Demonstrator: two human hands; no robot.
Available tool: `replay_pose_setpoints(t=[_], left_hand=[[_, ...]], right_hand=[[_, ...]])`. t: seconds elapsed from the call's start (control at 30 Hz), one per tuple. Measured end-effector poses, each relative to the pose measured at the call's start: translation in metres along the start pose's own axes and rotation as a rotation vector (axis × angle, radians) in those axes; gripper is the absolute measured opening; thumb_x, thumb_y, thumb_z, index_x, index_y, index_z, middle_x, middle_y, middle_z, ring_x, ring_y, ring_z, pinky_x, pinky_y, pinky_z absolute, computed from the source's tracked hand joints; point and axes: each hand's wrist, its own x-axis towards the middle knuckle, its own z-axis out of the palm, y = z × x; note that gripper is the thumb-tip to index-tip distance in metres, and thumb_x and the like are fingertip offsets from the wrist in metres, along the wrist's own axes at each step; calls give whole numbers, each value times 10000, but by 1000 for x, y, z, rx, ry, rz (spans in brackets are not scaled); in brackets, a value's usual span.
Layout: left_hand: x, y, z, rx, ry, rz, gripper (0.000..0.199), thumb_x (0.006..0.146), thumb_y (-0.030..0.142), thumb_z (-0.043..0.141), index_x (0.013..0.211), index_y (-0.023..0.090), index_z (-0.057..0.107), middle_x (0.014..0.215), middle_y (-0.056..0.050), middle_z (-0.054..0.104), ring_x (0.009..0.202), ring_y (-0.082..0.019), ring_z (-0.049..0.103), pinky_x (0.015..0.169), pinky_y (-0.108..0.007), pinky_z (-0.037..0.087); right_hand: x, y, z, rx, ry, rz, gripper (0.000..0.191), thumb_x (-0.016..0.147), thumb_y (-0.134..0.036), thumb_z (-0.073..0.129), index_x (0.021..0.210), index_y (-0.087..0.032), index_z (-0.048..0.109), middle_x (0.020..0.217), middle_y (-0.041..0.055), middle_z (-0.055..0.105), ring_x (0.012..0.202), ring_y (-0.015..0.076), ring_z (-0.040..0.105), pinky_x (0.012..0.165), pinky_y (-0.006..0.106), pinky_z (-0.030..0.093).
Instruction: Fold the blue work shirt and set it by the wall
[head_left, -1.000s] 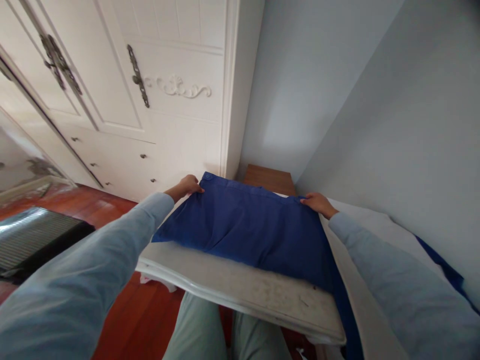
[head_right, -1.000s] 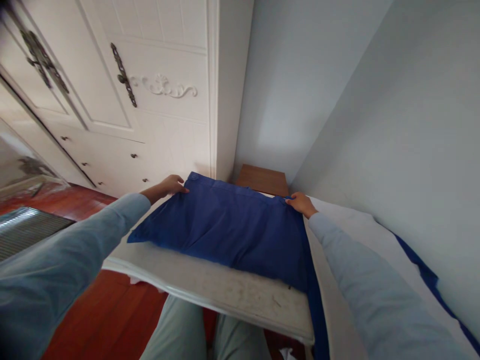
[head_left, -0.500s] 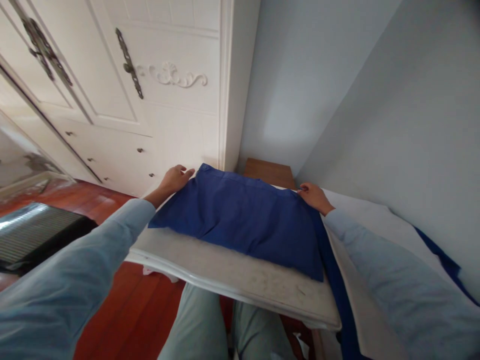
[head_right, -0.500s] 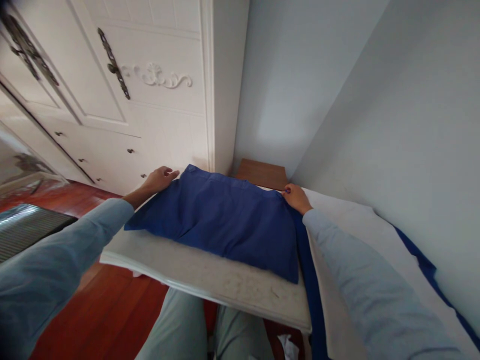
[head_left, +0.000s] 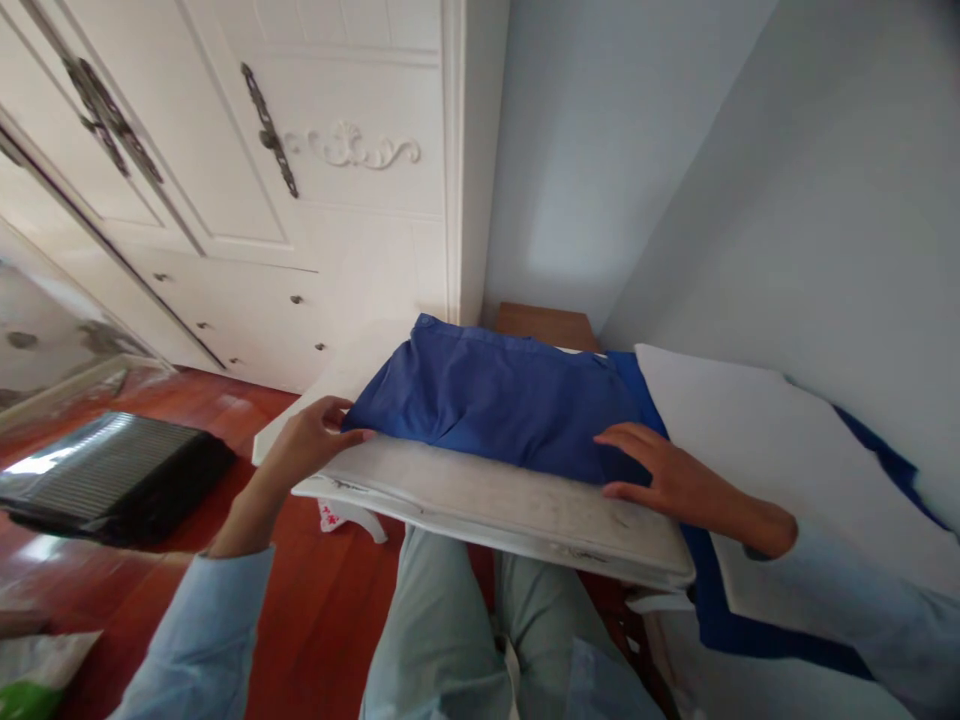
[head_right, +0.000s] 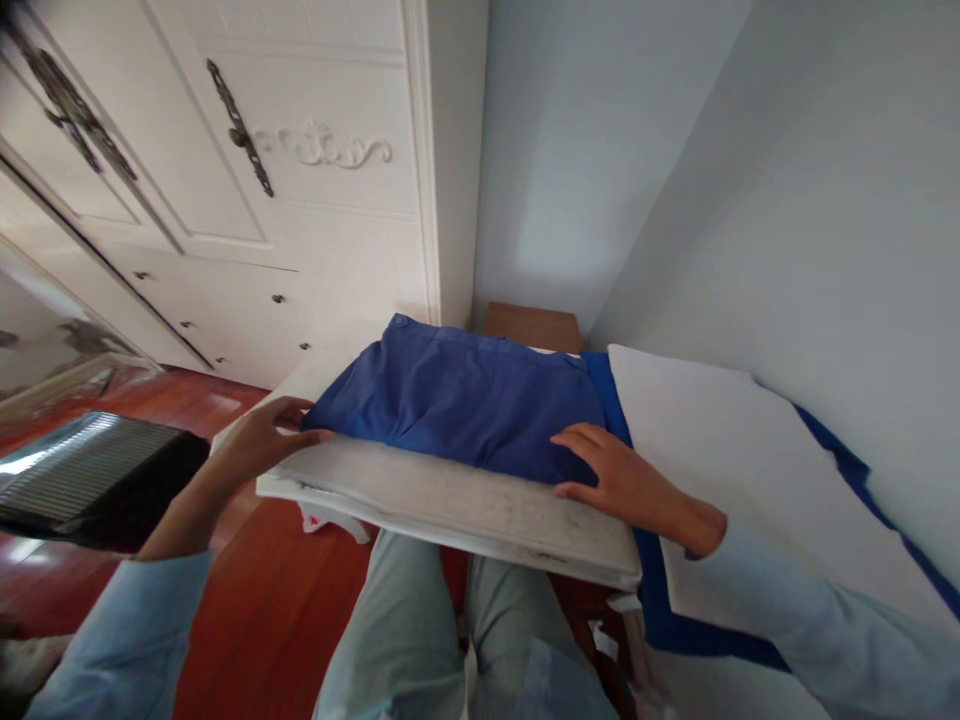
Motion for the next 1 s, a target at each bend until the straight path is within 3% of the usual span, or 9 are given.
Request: replay_pose_setpoints(t=[0.1,0.23,0.33,0.47,0.57,0.67,0.83,0.93,1.0], left_hand=[[1,-3,4,-66,15,-12,515,621,546,679,1009,209,700,875,-61,742,863,-276,701,823,-377,550],[9,-8,0,-186,46,-38,430,653,498,635,986,231,685,929,-53,764,929,-280,697,901,-400,545],[14,-17,-5,-261,47,-56,398,650,486,628,960,239,670,948,-56,764,938,-283,697,906,-404,552],[22,-27,-10,-309,8,-48,535,653,451,631,1138,227,624,989,-55,736,957,-273,699,898,-401,565],[24,-22,-11,-273,195,-20,578,708,360,566,1271,231,549,1180,-82,686,1131,-281,649,953,-416,549],[22,3,-6,-135,310,187,537,834,395,472,1336,212,523,1372,-128,591,1286,-289,556,1053,-443,490],[38,70,29,189,-14,595,590,942,537,358,1359,182,578,1482,-118,540,1476,-260,350,1220,-431,275],[64,93,55,330,-185,622,676,949,573,358,1435,134,527,1578,-139,410,1528,-277,224,1230,-457,228],[80,93,69,387,-260,573,702,950,587,362,1472,136,492,1597,-148,364,1531,-290,199,1225,-477,224]], right_hand=[[0,-9,9,-62,-41,-88,491,920,-530,600,1298,-219,636,1287,138,655,1206,313,613,1059,481,491],[-1,4,12,-104,-76,-93,299,985,-301,482,1125,-239,738,1078,110,740,1019,279,694,917,438,569],[-10,18,7,-116,-73,-70,317,986,-294,464,1097,-245,758,1055,101,758,992,280,708,887,438,579],[-21,26,1,-71,-85,-50,335,990,-348,467,1139,-257,752,1113,87,757,1034,278,705,933,460,569],[-22,20,-1,-69,-61,-69,360,993,-411,491,1227,-253,714,1209,96,726,1129,284,669,1003,478,537],[-16,5,-2,-77,0,-124,411,1005,-449,486,1319,-245,655,1319,105,669,1234,282,611,1077,487,487],[33,-22,8,-35,-11,-247,539,997,-515,493,1454,-232,530,1518,122,500,1402,286,463,1172,494,386],[80,-21,22,-39,-15,-304,639,985,-564,486,1514,-207,446,1581,144,400,1474,294,354,1205,510,324],[107,-7,31,-68,-20,-294,666,987,-573,470,1532,-194,414,1599,155,358,1498,299,303,1218,524,289]])
